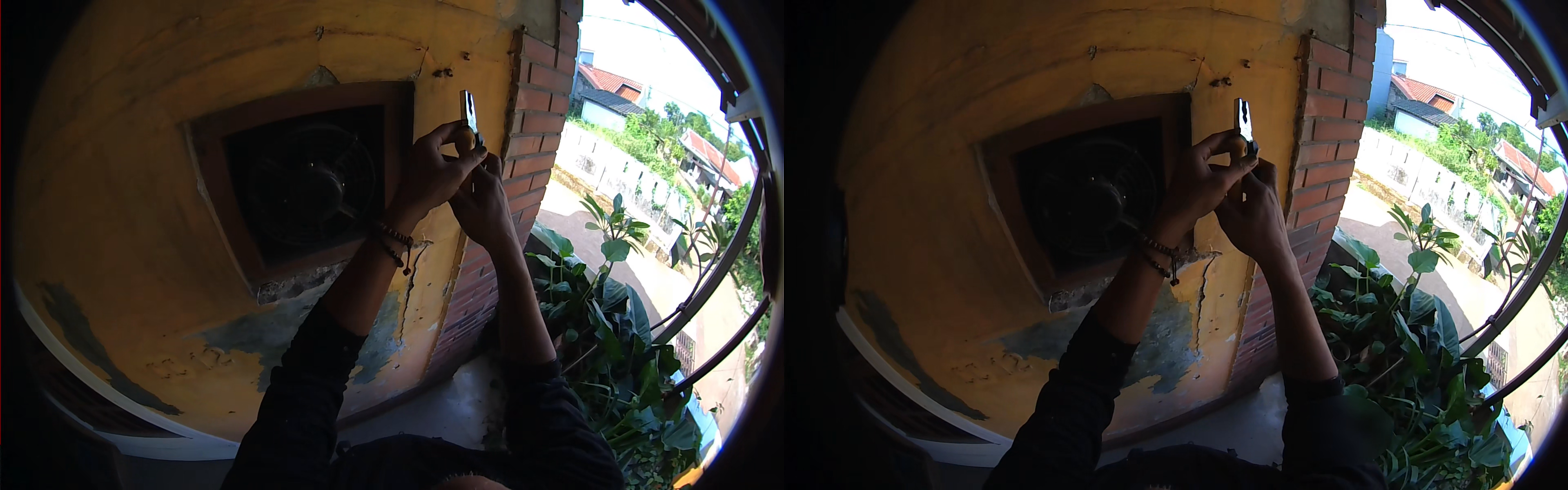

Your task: Repairing or adjusting the mounting of a wall exhaust fan using pliers.

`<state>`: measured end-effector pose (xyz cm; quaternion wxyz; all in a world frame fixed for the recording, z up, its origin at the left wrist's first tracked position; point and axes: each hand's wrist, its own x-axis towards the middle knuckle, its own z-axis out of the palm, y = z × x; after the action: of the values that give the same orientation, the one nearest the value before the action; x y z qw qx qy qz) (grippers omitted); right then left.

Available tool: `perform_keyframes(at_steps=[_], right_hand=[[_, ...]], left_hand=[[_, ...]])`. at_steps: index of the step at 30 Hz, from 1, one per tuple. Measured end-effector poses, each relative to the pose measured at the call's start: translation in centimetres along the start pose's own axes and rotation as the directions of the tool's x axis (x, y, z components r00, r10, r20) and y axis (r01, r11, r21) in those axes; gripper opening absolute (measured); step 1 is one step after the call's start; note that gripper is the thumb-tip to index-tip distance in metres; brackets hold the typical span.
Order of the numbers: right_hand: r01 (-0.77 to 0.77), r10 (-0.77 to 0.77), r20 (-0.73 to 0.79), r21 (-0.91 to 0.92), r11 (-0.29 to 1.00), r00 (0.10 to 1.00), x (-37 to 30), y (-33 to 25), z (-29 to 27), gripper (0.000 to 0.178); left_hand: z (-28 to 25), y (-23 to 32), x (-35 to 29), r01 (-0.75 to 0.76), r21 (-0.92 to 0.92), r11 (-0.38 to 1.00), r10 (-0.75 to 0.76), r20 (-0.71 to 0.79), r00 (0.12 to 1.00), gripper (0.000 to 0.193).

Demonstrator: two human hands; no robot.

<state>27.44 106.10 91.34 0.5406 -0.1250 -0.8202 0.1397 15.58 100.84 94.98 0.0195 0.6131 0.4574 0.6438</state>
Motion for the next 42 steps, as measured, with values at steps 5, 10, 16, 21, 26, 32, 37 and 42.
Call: perform_keyframes(at_steps=[5,10,16,21,26,32,37,42], right_hand=[[0.045,-0.05,0.063,0.074,0.996,0.997,1.9,0.3,-0.5,0.029],[0.098,-0.094,-0.12,0.028,0.995,0.988,5.8,1.5,0.7,0.033],[0.224,-0.227,-0.185,-0.04,0.974,0.956,10.6,2.2,2.6,0.031],[0.225,-0.229,-0.184,-0.043,0.973,0.956,11.9,2.4,4.5,0.028],[0.322,-0.347,-0.193,-0.15,0.935,0.918,12.6,2.7,5.8,0.021],[0.295,-0.324,-0.093,-0.24,0.925,0.941,11.3,0.4,6.1,0.039],[0.39,-0.445,-0.126,-0.315,0.866,0.887,9.5,-0.2,6.8,0.071],[0.299,-0.346,-0.036,-0.424,0.855,0.938,9.5,-1.1,7.5,0.08]], left_hand=[[-2.5,-0.5,1.4,-0.007,-0.045,0.999,0.008,0.019,1.0,0.035],[-5.4,0.2,3.6,0.033,-0.102,0.994,-0.024,0.087,0.996,0.033],[-6.7,0.0,6.9,0.003,0.244,0.97,0.026,-0.113,0.993,0.035],[-6.4,1.0,7.4,0.008,0.574,0.819,0.168,-0.254,0.952,0.044],[-6.3,2.0,8.0,0.101,0.772,0.628,0.199,-0.284,0.938,0.044],[-6.0,0.7,8.0,0.032,0.854,0.52,0.366,-0.256,0.895,0.032],[-5.6,0.9,7.7,0.068,0.818,0.572,0.328,-0.303,0.895,0.034],[-5.4,2.2,7.8,0.096,0.838,0.537,0.229,-0.255,0.94,0.024]])
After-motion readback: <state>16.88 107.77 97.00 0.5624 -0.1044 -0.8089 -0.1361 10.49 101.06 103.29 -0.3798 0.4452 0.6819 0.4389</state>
